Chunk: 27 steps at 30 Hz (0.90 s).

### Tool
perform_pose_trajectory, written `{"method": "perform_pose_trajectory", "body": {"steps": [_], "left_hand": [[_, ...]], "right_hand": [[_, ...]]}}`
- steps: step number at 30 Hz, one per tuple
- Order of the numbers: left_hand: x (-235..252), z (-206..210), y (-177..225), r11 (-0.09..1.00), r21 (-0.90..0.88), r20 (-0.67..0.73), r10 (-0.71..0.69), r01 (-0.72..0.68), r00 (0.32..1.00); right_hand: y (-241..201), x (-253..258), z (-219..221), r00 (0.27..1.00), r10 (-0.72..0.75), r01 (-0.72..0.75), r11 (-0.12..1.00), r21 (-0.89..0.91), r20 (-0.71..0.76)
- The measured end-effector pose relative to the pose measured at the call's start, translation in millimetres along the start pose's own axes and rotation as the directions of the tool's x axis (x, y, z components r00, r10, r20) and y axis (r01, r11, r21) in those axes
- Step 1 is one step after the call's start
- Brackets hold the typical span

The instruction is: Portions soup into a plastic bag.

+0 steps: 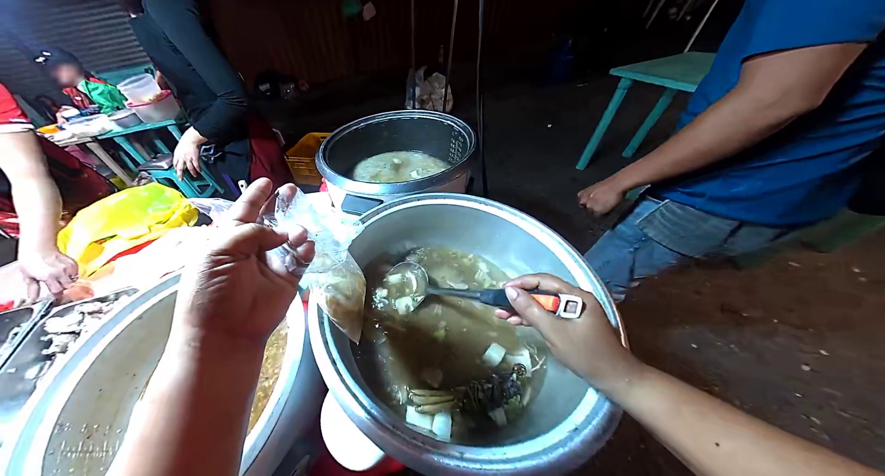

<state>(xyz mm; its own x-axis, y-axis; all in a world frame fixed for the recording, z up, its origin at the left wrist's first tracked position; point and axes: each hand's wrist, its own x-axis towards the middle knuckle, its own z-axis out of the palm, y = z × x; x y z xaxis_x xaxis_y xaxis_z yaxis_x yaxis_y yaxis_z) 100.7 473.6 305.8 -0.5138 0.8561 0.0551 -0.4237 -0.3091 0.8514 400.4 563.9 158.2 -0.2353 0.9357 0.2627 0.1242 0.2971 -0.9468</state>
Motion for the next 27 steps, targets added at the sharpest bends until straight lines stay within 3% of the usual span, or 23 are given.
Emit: {"method": "perform_pose_trajectory", "body": {"steps": [5, 10, 13, 19, 27], "left_hand": [[3.4, 0.9, 1.7, 1.0, 0.003, -0.018, -0.019, 0.019, 1.0], [6.6, -1.8, 4.0, 1.0, 0.005, -0.025, 0.007, -0.007, 1.0], [7.5, -0.9, 5.0, 1.0, 0.001, -0.022, 0.003, -0.003, 1.0], [5.5, 0.7, 5.4, 1.0, 0.01, 0.001, -0.018, 0.018, 1.0], [5.0, 4.6, -18.3, 1.0, 0.001, 0.153, 0.019, -0.019, 0.988]], "right_hand": [[-4.5, -29.2, 28.2, 0.994, 0.019, -0.029, 0.995, 0.096, 0.105], [-20.1, -32.9, 27.3, 0.924, 0.377, -0.372, 0.858, 0.354, 0.059], [-25.7, -29.4, 16.6, 0.882, 0.47, -0.427, 0.789, 0.441, 0.013], [-47.1, -21.0, -11.0, 0.933, 0.351, -0.281, 0.844, 0.458, -0.075], [-117.9, 16.4, -53.3, 0.983, 0.033, 0.021, 0.957, 0.29, -0.179]]}}
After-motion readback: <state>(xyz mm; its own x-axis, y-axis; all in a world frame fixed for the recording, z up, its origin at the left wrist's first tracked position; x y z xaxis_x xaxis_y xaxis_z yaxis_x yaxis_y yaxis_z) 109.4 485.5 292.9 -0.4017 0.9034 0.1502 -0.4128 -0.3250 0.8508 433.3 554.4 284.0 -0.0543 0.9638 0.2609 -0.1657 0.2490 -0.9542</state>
